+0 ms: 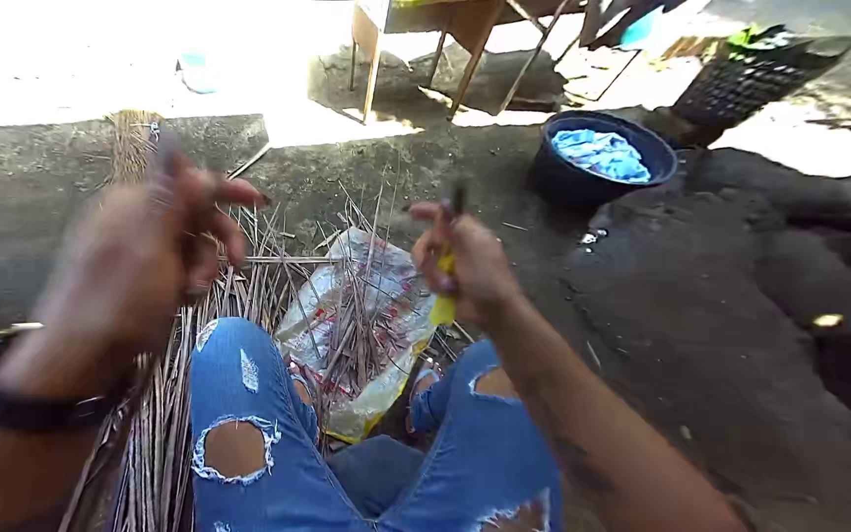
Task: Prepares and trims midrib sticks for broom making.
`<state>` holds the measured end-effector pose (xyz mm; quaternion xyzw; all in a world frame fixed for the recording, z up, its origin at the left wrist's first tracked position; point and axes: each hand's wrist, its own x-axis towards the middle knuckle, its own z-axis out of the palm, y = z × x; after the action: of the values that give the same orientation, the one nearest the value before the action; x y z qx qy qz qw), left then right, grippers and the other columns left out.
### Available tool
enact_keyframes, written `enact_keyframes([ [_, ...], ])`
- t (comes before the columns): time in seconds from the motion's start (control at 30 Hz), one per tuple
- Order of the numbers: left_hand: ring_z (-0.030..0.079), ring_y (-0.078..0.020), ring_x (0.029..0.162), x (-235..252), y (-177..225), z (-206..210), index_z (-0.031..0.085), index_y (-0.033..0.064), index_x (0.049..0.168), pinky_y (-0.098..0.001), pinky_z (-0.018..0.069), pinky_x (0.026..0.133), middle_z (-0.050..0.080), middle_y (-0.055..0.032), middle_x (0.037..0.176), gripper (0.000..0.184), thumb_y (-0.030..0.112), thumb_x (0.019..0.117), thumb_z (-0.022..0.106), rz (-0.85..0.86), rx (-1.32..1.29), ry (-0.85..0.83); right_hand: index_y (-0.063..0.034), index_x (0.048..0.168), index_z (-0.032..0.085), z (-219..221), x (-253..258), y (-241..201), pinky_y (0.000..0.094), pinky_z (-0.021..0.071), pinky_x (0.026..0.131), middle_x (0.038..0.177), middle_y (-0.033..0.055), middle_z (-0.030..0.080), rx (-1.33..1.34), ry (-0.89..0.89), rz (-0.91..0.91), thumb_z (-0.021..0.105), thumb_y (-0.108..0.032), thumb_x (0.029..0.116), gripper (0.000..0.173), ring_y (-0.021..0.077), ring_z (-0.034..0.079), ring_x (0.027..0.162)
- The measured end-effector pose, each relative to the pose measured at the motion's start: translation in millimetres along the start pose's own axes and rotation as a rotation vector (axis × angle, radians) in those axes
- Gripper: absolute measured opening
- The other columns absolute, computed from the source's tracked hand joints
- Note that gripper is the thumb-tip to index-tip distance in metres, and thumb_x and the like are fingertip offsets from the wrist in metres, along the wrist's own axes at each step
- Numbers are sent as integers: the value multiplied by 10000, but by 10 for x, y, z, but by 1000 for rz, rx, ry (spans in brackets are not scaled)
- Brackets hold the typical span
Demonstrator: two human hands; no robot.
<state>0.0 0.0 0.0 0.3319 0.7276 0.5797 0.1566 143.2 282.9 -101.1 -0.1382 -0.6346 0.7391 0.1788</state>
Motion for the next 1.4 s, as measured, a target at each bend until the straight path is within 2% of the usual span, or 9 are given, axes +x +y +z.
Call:
enact_keyframes([
  [0.2, 499, -79, 587, 485, -1443, 1255, 601, 21, 1244, -242, 480, 575, 532, -13, 772, 261, 188, 1112, 449, -481, -108, -221, -151, 1601, 256, 134, 106, 1012, 195, 379, 489, 788, 3, 607, 51, -231, 340, 231, -341, 1130, 509, 41, 428, 517],
  [0.33, 574, -87, 642, 396, -1814, 1545, 575, 10, 1159, -250, 535, 634, 579, -32, 802, 163, 143, 1079, 526, -690, -211, -289, -130, 1461, 380, -1, 101, 1207, 175, 389, 491, 783, 21, 620, 132, -215, 454, 244, -307, 1135, 395, 38, 451, 515],
  [0.43, 606, -105, 668, 366, -1860, 1569, 568, -6, 1143, -266, 561, 658, 604, -52, 828, 126, 87, 1062, 544, -754, -294, -260, -153, 1598, 253, -46, 106, 1319, 181, 392, 494, 779, 29, 631, 153, -230, 586, 312, -280, 1134, 485, 45, 474, 529],
  [0.6, 708, -171, 745, 377, -1723, 1393, 495, 14, 1310, -326, 618, 692, 671, -91, 888, 267, 190, 1116, 442, -903, -310, -461, -146, 1443, 546, -15, 180, 1416, 177, 404, 500, 763, 19, 594, 119, -238, 640, 396, -263, 1117, 377, 50, 488, 552],
  [0.7, 699, -158, 613, 361, -1746, 1245, 607, 10, 1162, -286, 606, 549, 688, -81, 776, 332, 258, 1128, 388, -987, -368, -582, -201, 1412, 595, -40, 222, 1455, 138, 397, 452, 710, 1, 566, 128, -239, 569, 437, -307, 1104, 362, 13, 455, 493],
  [0.87, 464, -58, 479, 230, -2096, 1519, 601, 24, 1101, -189, 411, 453, 547, -19, 666, 320, 247, 1134, 373, -813, -250, -362, -117, 1481, 483, 11, 239, 1525, 172, 407, 461, 679, 31, 577, 126, -239, 637, 434, -238, 1108, 396, 46, 464, 483],
  [0.97, 482, -86, 493, 226, -2108, 1567, 593, 39, 1095, -229, 429, 479, 573, -32, 679, 345, 278, 1138, 347, -638, -92, -383, -124, 1416, 516, -21, 177, 1551, 153, 391, 440, 657, 24, 570, 174, -220, 608, 448, -258, 1101, 349, 30, 452, 463],
  [1.1, 427, -68, 450, 258, -2178, 1593, 589, 32, 1071, -196, 377, 434, 536, -30, 639, 361, 289, 1138, 345, -736, -230, -320, -164, 1526, 450, -72, 184, 1539, 162, 412, 455, 658, 26, 552, 173, -222, 592, 458, -234, 1098, 434, 40, 466, 478],
  [1.4, 384, -61, 418, 228, -2154, 1594, 554, 63, 996, -182, 319, 403, 505, -24, 604, 337, 303, 1134, 362, -708, -259, -310, -169, 1461, 513, -43, 144, 1614, 159, 391, 431, 657, 45, 539, 191, -289, 608, 481, -227, 1088, 379, 46, 448, 462],
])
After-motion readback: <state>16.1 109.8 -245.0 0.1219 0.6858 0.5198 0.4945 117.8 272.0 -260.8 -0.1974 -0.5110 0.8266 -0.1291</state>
